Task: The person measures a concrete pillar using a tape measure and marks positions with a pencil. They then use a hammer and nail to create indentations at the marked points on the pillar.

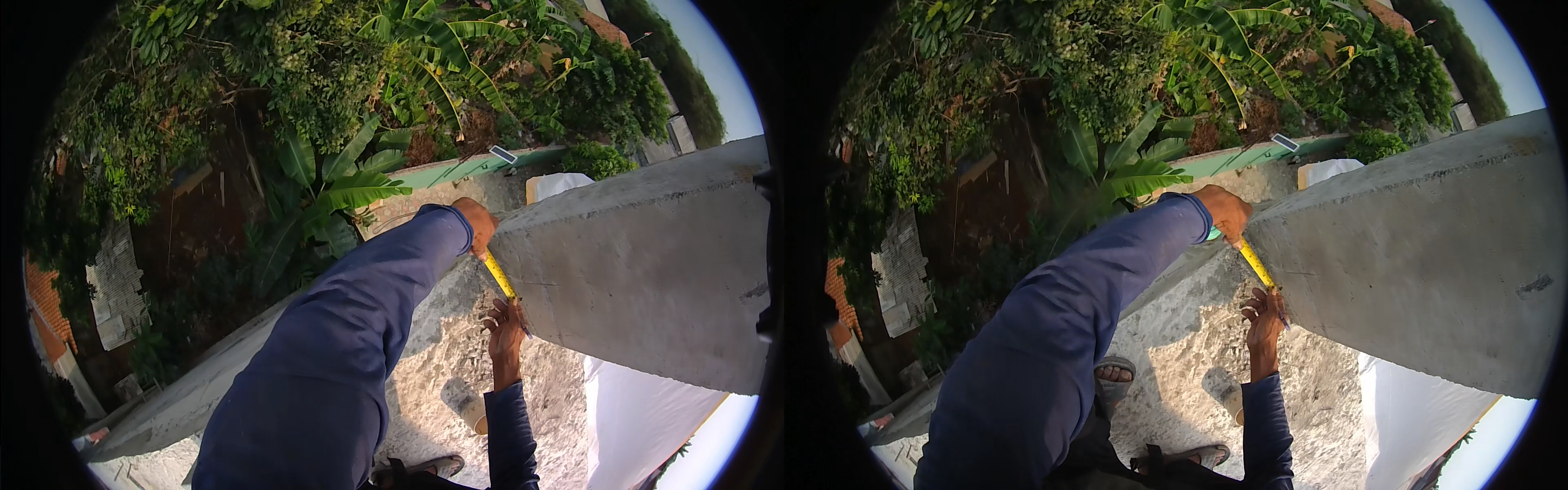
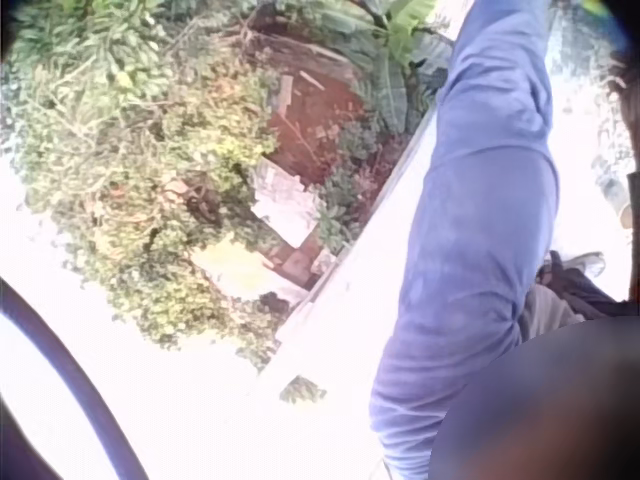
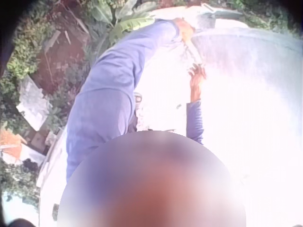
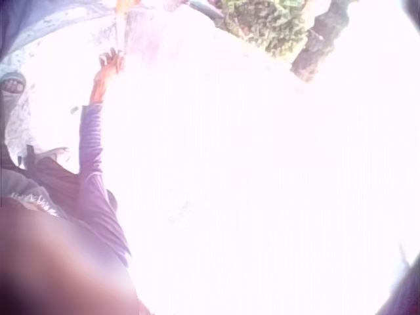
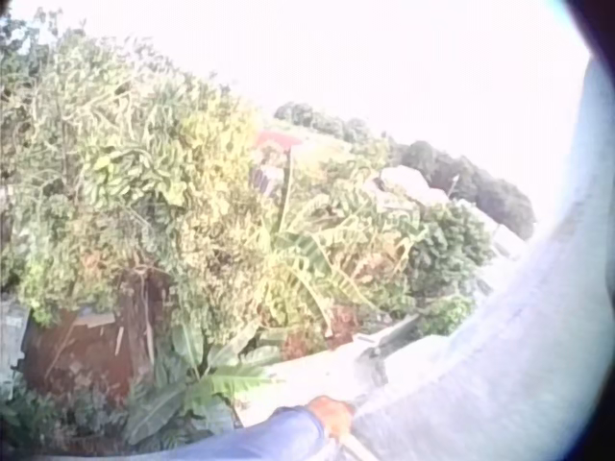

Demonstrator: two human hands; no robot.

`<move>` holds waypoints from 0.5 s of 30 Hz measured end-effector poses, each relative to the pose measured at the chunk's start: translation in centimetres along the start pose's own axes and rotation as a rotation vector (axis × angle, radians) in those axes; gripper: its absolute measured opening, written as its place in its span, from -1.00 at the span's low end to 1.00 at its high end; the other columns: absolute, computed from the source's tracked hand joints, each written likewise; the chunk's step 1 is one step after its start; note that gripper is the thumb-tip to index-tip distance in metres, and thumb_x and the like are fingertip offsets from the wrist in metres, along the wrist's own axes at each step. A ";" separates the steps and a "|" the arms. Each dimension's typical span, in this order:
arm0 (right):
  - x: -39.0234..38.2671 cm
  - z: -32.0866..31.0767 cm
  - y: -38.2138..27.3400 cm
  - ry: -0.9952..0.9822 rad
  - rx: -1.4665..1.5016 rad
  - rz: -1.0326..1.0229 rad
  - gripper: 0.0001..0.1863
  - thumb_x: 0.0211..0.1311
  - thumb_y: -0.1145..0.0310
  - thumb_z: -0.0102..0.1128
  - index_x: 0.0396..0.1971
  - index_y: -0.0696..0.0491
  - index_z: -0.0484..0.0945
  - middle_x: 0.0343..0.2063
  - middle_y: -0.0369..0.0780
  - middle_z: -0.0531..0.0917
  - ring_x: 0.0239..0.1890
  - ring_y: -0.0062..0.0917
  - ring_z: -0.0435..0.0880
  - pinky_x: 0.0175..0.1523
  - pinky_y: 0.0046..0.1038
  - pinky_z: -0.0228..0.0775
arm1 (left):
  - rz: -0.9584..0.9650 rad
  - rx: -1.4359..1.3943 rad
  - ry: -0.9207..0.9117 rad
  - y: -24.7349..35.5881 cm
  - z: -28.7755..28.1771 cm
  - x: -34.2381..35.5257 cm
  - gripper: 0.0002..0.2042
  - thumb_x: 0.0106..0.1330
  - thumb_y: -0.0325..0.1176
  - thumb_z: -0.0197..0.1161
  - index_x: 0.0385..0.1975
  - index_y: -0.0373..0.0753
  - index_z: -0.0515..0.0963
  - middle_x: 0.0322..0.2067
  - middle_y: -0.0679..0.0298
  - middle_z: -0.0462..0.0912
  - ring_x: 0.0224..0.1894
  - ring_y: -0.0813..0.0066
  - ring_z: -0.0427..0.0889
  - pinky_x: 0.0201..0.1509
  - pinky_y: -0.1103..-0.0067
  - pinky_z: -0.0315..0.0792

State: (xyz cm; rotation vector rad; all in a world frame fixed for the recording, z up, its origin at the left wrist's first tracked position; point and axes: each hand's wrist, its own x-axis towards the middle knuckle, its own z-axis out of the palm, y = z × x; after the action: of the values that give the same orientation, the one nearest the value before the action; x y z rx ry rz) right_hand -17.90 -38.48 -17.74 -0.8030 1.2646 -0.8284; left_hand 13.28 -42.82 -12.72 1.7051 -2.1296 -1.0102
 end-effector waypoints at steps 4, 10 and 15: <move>0.1 0.2 0.8 0.022 0.001 0.020 -0.70 0.52 0.09 0.18 0.04 -0.04 0.46 -0.27 -0.21 0.72 -0.46 -0.60 0.63 -0.43 -0.53 0.49 | -0.052 0.107 -0.054 0.6 -0.3 0.7 -0.61 0.10 0.08 0.52 -0.26 -0.07 0.73 -0.42 0.49 0.79 -0.25 0.51 0.76 -0.18 0.45 0.56; 0.6 2.1 1.3 0.083 0.003 -0.043 -0.67 0.52 0.10 0.17 0.01 0.04 0.52 -0.28 -0.22 0.72 -0.48 -0.61 0.65 -0.47 -0.55 0.53 | -0.015 0.032 0.041 -1.0 -0.7 0.4 -0.61 0.07 0.08 0.52 -0.23 -0.05 0.73 -0.29 0.34 0.78 -0.18 0.34 0.74 -0.15 0.36 0.55; 1.0 3.9 0.8 0.069 -0.013 -0.187 -0.61 0.50 0.07 0.20 0.03 0.11 0.52 -0.27 -0.16 0.72 -0.48 -0.58 0.66 -0.48 -0.53 0.56 | -0.145 0.091 -0.068 -0.7 -3.2 1.8 -0.62 0.17 -0.02 0.47 -0.10 -0.08 0.70 -0.20 0.16 0.77 -0.13 0.13 0.75 -0.13 0.26 0.55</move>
State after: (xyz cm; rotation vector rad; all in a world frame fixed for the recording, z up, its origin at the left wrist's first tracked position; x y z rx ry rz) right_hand -13.82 -38.72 -18.45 -0.9197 1.2697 -1.0064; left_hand 15.15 -45.69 -11.26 1.9180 -2.1506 -1.0380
